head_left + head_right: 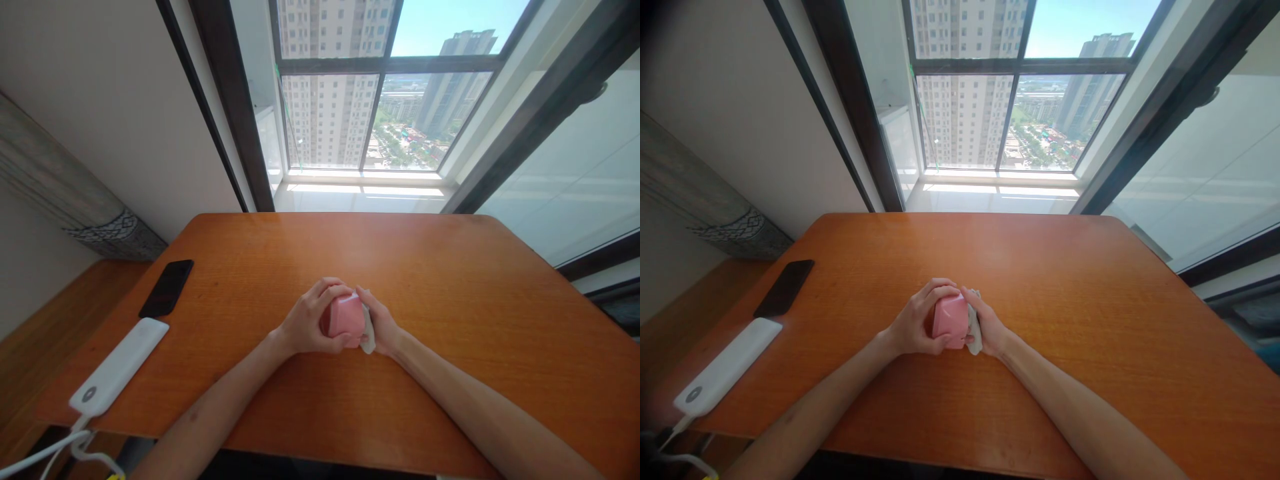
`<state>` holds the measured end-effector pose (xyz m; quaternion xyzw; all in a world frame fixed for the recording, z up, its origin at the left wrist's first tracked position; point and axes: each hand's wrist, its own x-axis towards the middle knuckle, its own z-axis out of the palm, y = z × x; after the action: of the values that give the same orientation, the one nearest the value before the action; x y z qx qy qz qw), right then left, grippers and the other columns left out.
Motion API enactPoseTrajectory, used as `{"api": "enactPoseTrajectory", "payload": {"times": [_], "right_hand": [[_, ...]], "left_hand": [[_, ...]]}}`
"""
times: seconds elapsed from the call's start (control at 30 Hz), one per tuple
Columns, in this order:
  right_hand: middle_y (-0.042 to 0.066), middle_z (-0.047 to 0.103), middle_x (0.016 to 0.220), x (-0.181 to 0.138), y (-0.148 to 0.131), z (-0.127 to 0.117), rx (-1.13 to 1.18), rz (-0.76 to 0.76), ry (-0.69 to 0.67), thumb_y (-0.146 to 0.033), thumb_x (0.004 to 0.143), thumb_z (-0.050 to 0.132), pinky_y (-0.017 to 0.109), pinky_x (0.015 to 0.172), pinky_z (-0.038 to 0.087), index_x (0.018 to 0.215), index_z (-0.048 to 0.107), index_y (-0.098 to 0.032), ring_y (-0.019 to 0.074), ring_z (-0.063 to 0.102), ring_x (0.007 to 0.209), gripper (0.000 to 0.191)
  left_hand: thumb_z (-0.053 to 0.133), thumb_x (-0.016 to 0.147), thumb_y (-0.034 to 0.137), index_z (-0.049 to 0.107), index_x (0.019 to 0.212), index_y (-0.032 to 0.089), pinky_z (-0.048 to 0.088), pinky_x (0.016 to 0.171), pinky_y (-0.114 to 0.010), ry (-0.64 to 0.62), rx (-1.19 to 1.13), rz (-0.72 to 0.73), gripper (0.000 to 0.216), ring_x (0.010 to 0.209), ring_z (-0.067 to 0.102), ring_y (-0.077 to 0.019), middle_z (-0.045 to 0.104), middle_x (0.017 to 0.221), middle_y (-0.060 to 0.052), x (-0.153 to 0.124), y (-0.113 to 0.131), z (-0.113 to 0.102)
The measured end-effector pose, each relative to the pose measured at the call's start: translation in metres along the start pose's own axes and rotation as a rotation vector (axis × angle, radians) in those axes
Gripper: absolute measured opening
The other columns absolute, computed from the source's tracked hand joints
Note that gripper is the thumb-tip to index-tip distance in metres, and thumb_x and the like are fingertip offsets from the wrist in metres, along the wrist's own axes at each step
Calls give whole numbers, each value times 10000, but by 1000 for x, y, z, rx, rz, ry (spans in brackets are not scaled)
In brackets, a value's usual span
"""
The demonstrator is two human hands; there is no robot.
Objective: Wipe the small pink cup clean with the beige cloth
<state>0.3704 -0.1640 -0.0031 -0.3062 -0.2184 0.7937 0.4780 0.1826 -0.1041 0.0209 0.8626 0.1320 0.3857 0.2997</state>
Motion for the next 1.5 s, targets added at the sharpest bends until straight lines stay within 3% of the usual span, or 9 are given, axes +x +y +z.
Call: {"api": "enactPoseTrajectory", "payload": {"times": [0.2,0.33,0.47,0.63,0.73,0.93,1.13,1.3,1.5], "right_hand": [[-61,473,446,0,2,2,-23,28,-65,-757,762,828,178,324,233,711,686,-153,58,338,360,623],[-62,481,457,0,2,3,5,15,-98,-739,802,807,169,333,242,708,668,-162,54,331,368,601],[-47,514,459,0,1,-1,38,8,-67,-722,800,815,173,331,253,681,659,-168,61,354,365,588],[-40,552,477,-1,1,-5,71,35,-24,-735,828,782,174,332,258,774,729,-167,67,376,360,573],[-36,580,492,-1,0,-6,126,66,-20,-722,825,793,176,328,256,845,760,-162,70,382,360,562],[-57,516,443,-1,0,-3,125,106,-81,-724,814,807,169,318,277,750,696,-169,71,378,346,570],[-18,639,537,-1,1,0,24,24,-22,-723,829,782,185,316,294,909,764,-158,96,468,367,571],[-31,536,435,-1,2,1,-53,-2,-29,-757,809,772,196,308,252,646,655,-174,78,377,329,616],[-36,473,410,-2,3,6,-81,2,-74,-760,779,794,199,319,231,555,599,-178,72,360,340,653]], "left_hand": [[667,941,588,597,1321,212,572,918,-379,2,-179,-284,539,1042,688,-258,686,1220,-101,3,7,-1],[625,951,698,580,1391,212,568,959,-398,-17,-185,-286,657,1086,689,-275,679,1287,-120,1,7,-2],[569,925,818,419,1606,241,497,1159,-528,-17,-94,-120,904,1361,609,-370,570,1528,-184,-5,-6,-2],[680,840,805,266,1699,312,450,1213,-643,-51,177,322,1074,1565,412,-451,297,1750,-199,-9,-22,-7],[754,823,702,353,1645,346,449,1221,-671,-85,312,481,982,1586,382,-458,297,1761,-161,-8,-21,-11],[789,806,648,453,1534,304,592,1083,-592,-51,386,528,873,1471,503,-417,423,1666,-187,-7,-19,-8],[808,764,656,467,1534,246,612,1020,-540,-25,229,315,937,1262,624,-361,571,1442,-200,-5,-13,-2],[813,773,623,542,1415,243,590,1003,-487,-30,58,-18,794,1170,680,-336,655,1320,-149,-2,0,-2],[680,909,610,593,1312,222,564,894,-373,-37,-116,-327,565,993,714,-253,734,1185,-83,3,11,-5]]}}
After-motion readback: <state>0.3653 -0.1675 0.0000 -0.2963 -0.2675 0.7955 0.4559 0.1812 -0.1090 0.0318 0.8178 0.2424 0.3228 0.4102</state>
